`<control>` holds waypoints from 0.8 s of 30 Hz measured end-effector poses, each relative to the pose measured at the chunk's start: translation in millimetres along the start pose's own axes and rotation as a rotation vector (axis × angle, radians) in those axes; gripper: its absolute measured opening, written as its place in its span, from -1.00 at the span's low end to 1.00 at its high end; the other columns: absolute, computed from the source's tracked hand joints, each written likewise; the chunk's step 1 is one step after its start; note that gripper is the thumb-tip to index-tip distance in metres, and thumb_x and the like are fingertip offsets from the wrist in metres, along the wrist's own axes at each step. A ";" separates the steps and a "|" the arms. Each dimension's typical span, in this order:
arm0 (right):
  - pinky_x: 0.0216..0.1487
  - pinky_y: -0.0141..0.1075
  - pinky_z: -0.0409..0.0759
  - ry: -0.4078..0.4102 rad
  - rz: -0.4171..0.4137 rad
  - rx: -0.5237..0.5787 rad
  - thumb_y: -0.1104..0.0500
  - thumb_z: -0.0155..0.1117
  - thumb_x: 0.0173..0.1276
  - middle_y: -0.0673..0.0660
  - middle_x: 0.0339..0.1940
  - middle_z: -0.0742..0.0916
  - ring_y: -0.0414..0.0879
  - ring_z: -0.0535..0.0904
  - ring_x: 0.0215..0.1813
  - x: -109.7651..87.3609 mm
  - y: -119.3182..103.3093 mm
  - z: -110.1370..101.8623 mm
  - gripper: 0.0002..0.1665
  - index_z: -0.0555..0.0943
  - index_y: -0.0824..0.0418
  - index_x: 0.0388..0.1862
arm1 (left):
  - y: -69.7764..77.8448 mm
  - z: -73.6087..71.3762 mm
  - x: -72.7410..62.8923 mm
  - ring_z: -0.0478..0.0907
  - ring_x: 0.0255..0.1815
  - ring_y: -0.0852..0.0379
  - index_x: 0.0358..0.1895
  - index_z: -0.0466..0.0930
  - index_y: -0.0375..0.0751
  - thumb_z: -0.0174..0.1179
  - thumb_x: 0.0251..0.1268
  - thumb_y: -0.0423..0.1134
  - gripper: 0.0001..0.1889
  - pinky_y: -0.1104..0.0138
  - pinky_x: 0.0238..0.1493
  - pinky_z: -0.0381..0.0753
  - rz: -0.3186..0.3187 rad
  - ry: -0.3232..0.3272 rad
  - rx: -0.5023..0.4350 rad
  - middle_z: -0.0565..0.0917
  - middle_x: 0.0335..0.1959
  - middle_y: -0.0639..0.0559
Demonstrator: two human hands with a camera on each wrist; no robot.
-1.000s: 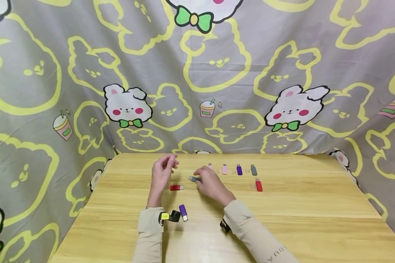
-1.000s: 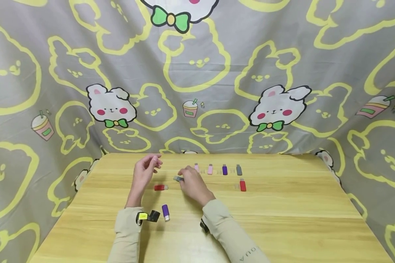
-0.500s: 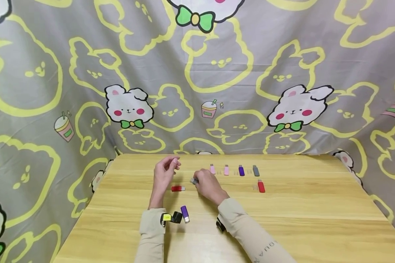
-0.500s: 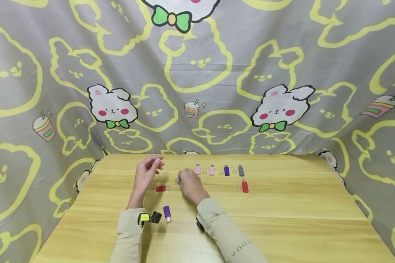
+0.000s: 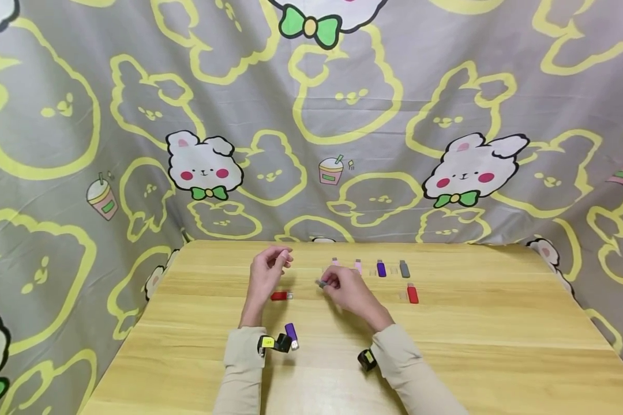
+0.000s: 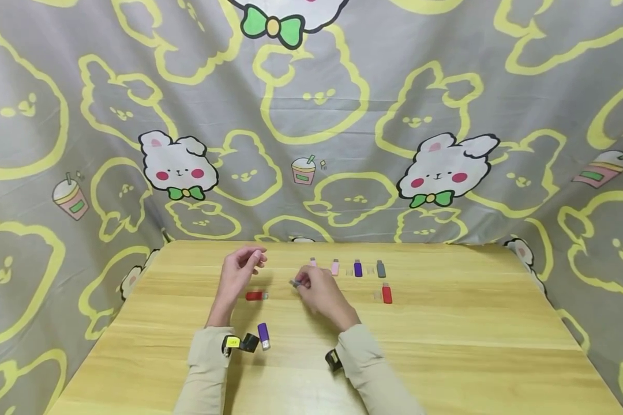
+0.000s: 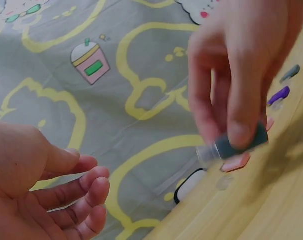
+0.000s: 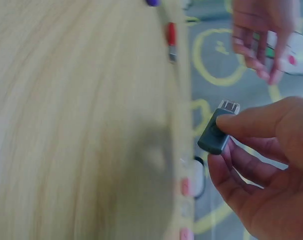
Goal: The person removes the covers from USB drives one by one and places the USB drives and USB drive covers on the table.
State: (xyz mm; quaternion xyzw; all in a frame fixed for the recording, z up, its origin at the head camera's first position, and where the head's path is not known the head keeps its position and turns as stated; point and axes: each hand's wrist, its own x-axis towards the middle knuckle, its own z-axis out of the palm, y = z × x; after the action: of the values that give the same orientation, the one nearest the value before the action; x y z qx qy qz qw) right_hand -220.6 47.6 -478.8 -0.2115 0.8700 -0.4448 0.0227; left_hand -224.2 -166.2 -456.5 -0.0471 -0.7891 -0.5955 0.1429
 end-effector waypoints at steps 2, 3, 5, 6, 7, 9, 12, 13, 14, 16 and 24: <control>-0.26 -0.39 0.65 0.018 0.006 0.033 0.46 0.38 0.30 0.03 -0.38 0.70 -0.18 0.59 -0.33 -5.6 1.9 -7.4 -0.87 0.69 0.29 -0.23 | -1.2 2.5 -1.4 0.68 -0.25 -0.26 -0.02 0.71 -0.42 0.16 0.53 -0.40 -0.82 0.44 -0.38 0.59 0.002 -0.019 0.005 0.73 -0.26 -0.29; -0.26 -0.39 0.65 0.029 0.007 0.041 0.45 0.39 0.30 0.02 -0.37 0.70 -0.18 0.59 -0.33 -8.2 3.4 -11.1 -0.87 0.69 0.28 -0.22 | -1.9 4.2 -2.0 0.68 -0.25 -0.26 -0.03 0.71 -0.42 0.16 0.53 -0.40 -0.82 0.42 -0.37 0.60 0.003 -0.030 0.004 0.73 -0.26 -0.28; -0.26 -0.39 0.65 0.049 0.014 0.054 0.43 0.40 0.30 0.01 -0.36 0.71 -0.19 0.59 -0.32 -13.4 6.2 -18.8 -0.86 0.71 0.27 -0.20 | -2.8 8.4 -3.1 0.68 -0.26 -0.24 -0.04 0.71 -0.43 0.17 0.52 -0.41 -0.83 0.35 -0.36 0.64 0.008 -0.058 0.010 0.73 -0.27 -0.27; -0.25 -0.38 0.65 0.060 0.017 0.060 0.43 0.41 0.30 0.02 -0.35 0.72 -0.18 0.60 -0.32 -15.9 7.6 -22.9 -0.86 0.72 0.27 -0.19 | -2.3 10.8 -3.6 0.68 -0.26 -0.25 -0.04 0.71 -0.44 0.17 0.52 -0.42 -0.83 0.28 -0.33 0.67 0.006 -0.075 0.004 0.74 -0.27 -0.27; -0.25 -0.38 0.66 0.072 0.026 0.067 0.42 0.42 0.30 0.02 -0.34 0.73 -0.18 0.61 -0.31 -18.4 8.7 -27.2 -0.85 0.73 0.26 -0.18 | -1.4 13.4 -4.1 0.68 -0.26 -0.24 -0.04 0.70 -0.45 0.17 0.52 -0.41 -0.82 0.23 -0.31 0.69 0.011 -0.093 -0.001 0.74 -0.26 -0.27; -0.24 -0.37 0.67 0.097 0.036 0.080 0.41 0.45 0.29 0.03 -0.32 0.75 -0.16 0.63 -0.30 -23.1 11.1 -35.8 -0.84 0.75 0.27 -0.16 | 0.8 19.3 -4.9 0.68 -0.25 -0.24 -0.03 0.70 -0.45 0.17 0.53 -0.38 -0.81 0.11 -0.26 0.72 0.013 -0.137 -0.012 0.74 -0.25 -0.27; -0.24 -0.38 0.67 0.117 0.054 0.112 0.40 0.47 0.29 0.09 -0.28 0.78 -0.13 0.67 -0.28 -30.1 13.3 -48.3 -0.82 0.77 0.30 -0.13 | 7.3 29.0 -6.4 0.69 -0.21 -0.22 0.00 0.69 -0.46 0.16 0.54 -0.36 -0.79 0.03 -0.19 0.73 0.023 -0.228 -0.027 0.74 -0.22 -0.27; -0.25 -0.38 0.67 0.120 0.057 0.120 0.39 0.47 0.29 0.11 -0.26 0.79 -0.13 0.67 -0.28 -32.3 14.1 -51.9 -0.82 0.78 0.30 -0.12 | 9.5 32.4 -7.1 0.69 -0.20 -0.22 0.01 0.68 -0.46 0.16 0.55 -0.35 -0.79 0.04 -0.17 0.73 0.029 -0.258 -0.031 0.74 -0.21 -0.27; -0.25 -0.39 0.67 0.123 0.054 0.126 0.39 0.47 0.30 0.13 -0.23 0.80 -0.12 0.68 -0.27 -34.4 15.2 -55.1 -0.82 0.78 0.30 -0.11 | 11.3 36.0 -7.6 0.70 -0.19 -0.21 0.01 0.68 -0.45 0.15 0.54 -0.36 -0.79 0.02 -0.15 0.73 0.032 -0.290 -0.034 0.74 -0.20 -0.26; -0.25 -0.39 0.68 0.122 0.045 0.138 0.37 0.46 0.31 0.17 -0.18 0.81 -0.10 0.70 -0.25 -37.5 18.1 -60.6 -0.81 0.78 0.30 -0.10 | 25.5 41.9 -11.2 0.70 -0.15 -0.28 0.03 0.66 -0.48 0.14 0.53 -0.41 -0.80 -0.06 -0.11 0.71 0.039 -0.353 -0.050 0.74 -0.15 -0.33; -0.19 -0.38 0.70 0.114 0.043 0.140 0.30 0.48 0.33 0.16 -0.13 0.81 -0.09 0.74 -0.17 -39.5 26.3 -66.8 -0.81 0.80 0.25 -0.07 | 55.2 61.9 -22.5 0.68 -0.11 -0.42 0.01 0.63 -0.60 0.19 0.43 -0.53 -0.80 -0.11 -0.08 0.70 0.043 -0.483 -0.085 0.68 -0.05 -0.44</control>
State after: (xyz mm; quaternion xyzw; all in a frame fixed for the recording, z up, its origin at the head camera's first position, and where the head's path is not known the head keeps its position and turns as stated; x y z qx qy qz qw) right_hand -208.9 127.5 -464.9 -0.1649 0.8412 -0.5150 -0.0023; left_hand -199.7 -89.2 -427.2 -0.2110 -0.7735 -0.5964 -0.0392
